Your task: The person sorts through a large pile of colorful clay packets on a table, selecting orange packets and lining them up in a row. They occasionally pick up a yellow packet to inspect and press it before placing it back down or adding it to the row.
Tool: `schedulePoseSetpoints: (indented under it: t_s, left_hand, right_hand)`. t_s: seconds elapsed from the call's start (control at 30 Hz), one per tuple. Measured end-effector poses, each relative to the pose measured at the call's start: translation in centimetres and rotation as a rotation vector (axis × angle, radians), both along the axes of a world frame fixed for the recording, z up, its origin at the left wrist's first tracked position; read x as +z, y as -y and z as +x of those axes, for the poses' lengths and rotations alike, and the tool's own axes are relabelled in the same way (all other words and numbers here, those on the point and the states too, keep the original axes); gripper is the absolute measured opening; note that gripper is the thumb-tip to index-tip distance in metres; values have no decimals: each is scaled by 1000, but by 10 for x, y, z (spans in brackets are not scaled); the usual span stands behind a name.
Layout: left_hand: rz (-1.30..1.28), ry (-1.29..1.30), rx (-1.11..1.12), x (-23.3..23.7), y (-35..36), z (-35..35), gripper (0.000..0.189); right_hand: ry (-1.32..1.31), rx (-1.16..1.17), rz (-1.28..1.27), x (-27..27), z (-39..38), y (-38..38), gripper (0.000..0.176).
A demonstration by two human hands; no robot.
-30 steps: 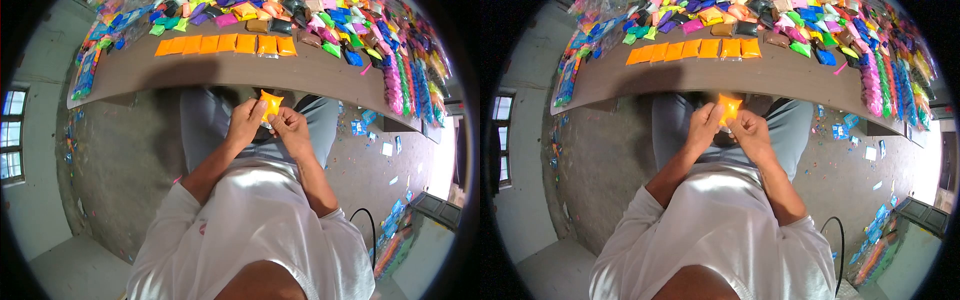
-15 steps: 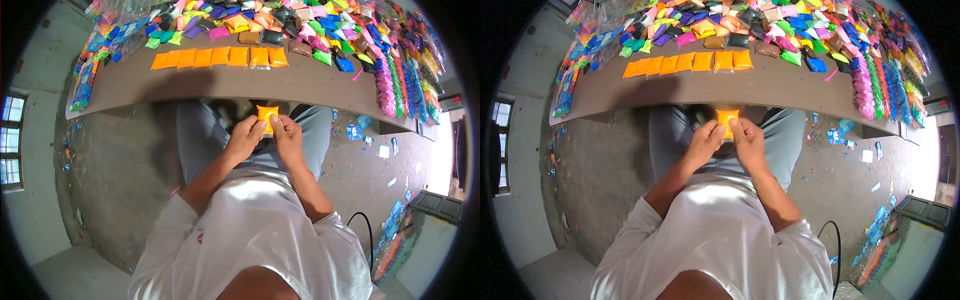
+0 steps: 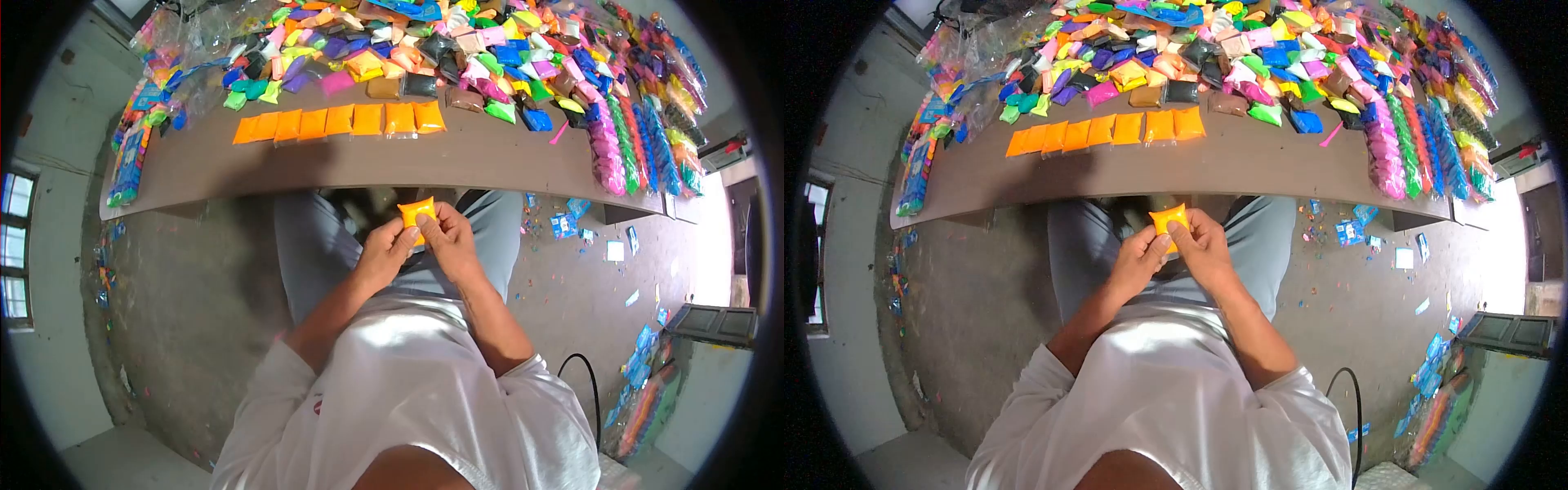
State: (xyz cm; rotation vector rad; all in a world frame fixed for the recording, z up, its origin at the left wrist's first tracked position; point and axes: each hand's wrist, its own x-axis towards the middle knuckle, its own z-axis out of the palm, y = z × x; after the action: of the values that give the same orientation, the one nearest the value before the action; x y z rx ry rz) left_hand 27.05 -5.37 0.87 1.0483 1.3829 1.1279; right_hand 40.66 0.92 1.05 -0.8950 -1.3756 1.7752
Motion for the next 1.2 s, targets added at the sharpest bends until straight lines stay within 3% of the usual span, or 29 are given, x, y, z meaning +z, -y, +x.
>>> schedulePoseSetpoints:
  t_s: [0.2,0.3,0.4,0.47,0.5,0.57,0.63,0.77,0.87,1.07,1.13,1.2]
  left_hand:
    - [97,-83,15,9,-6,2,27]
    - [119,-117,47,6,-11,0,29]
    - [132,-156,112,6,-14,-3,32]
    - [190,-251,184,8,-16,-9,32]
    - [199,-251,189,13,-19,-13,32]
    - [228,-319,271,23,-22,-24,33]
    - [237,-303,321,29,-30,-35,32]
    - [325,-422,442,23,-52,-65,30]
    - [551,-778,526,12,-70,-92,31]
    - [458,-802,602,7,-87,-105,19]
    - [452,-800,583,5,-85,-106,19]
    - [437,-799,562,3,-83,-103,19]
  right_hand:
    - [29,21,4,18,0,-9,16]
    - [102,-233,148,21,3,-26,21]
    - [100,-456,410,19,9,-89,26]
    - [337,-555,500,6,18,-131,28]
    - [333,-554,510,13,18,-142,28]
    - [766,-504,607,23,17,-155,32]
    - [700,-512,609,18,11,-163,35]
    - [834,-513,746,20,0,-163,33]
    - [915,-521,754,18,-6,-163,33]
    - [1032,-558,822,22,-10,-171,31]
    - [914,-657,961,24,-8,-173,26]
    - [774,-548,1055,38,-8,-164,25]
